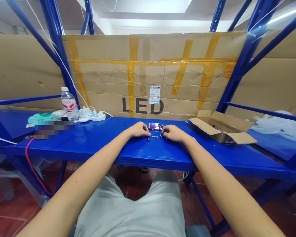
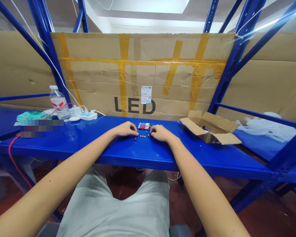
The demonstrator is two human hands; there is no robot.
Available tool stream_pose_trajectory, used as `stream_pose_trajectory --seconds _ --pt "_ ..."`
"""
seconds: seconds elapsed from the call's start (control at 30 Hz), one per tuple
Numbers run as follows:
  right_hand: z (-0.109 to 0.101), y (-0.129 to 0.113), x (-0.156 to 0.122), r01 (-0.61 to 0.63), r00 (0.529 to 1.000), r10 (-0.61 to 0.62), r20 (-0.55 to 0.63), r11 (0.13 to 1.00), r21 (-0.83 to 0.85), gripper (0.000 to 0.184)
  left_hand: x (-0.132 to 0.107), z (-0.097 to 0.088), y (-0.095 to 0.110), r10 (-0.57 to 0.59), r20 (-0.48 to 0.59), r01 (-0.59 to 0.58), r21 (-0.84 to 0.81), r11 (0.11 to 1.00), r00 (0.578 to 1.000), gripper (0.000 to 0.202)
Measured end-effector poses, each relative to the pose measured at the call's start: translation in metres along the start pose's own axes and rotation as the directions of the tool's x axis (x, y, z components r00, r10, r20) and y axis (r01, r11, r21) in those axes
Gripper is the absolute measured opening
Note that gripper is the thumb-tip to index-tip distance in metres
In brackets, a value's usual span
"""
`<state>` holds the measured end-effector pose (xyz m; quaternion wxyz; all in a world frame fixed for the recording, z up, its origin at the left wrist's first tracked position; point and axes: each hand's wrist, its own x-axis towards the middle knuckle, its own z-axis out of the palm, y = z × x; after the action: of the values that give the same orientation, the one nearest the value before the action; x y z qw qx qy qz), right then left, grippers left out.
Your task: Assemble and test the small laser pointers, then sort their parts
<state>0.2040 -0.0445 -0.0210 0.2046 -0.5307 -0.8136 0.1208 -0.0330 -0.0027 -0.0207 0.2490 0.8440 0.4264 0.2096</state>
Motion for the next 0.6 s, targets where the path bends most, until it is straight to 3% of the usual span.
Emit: stream_pose_trajectory --seconds 0.33,0.47,0.6 --pt "-0.003 -0.003 -0.003 0.013 1.000 -0.012 0.022 0.997 -0.073 0.012 -0.002 0.002 0.004 0.123 0.084 -0.114 -0.102 0.988 0.989 0.025" --pt "-0.005 0.000 -0.007 -0.003 0.996 0.011 0.086 0.996 -0.089 0.017 -0.002 0.001 0.004 0.114 0.062 -0.108 -0.092 0.990 0.992 0.031" --pt "-0.011 -0.003 -0.013 -0.062 0.991 0.070 0.117 0.996 -0.067 0.025 -0.002 0.001 0.004 0.056 -0.051 -0.055 0.011 0.998 0.997 0.041"
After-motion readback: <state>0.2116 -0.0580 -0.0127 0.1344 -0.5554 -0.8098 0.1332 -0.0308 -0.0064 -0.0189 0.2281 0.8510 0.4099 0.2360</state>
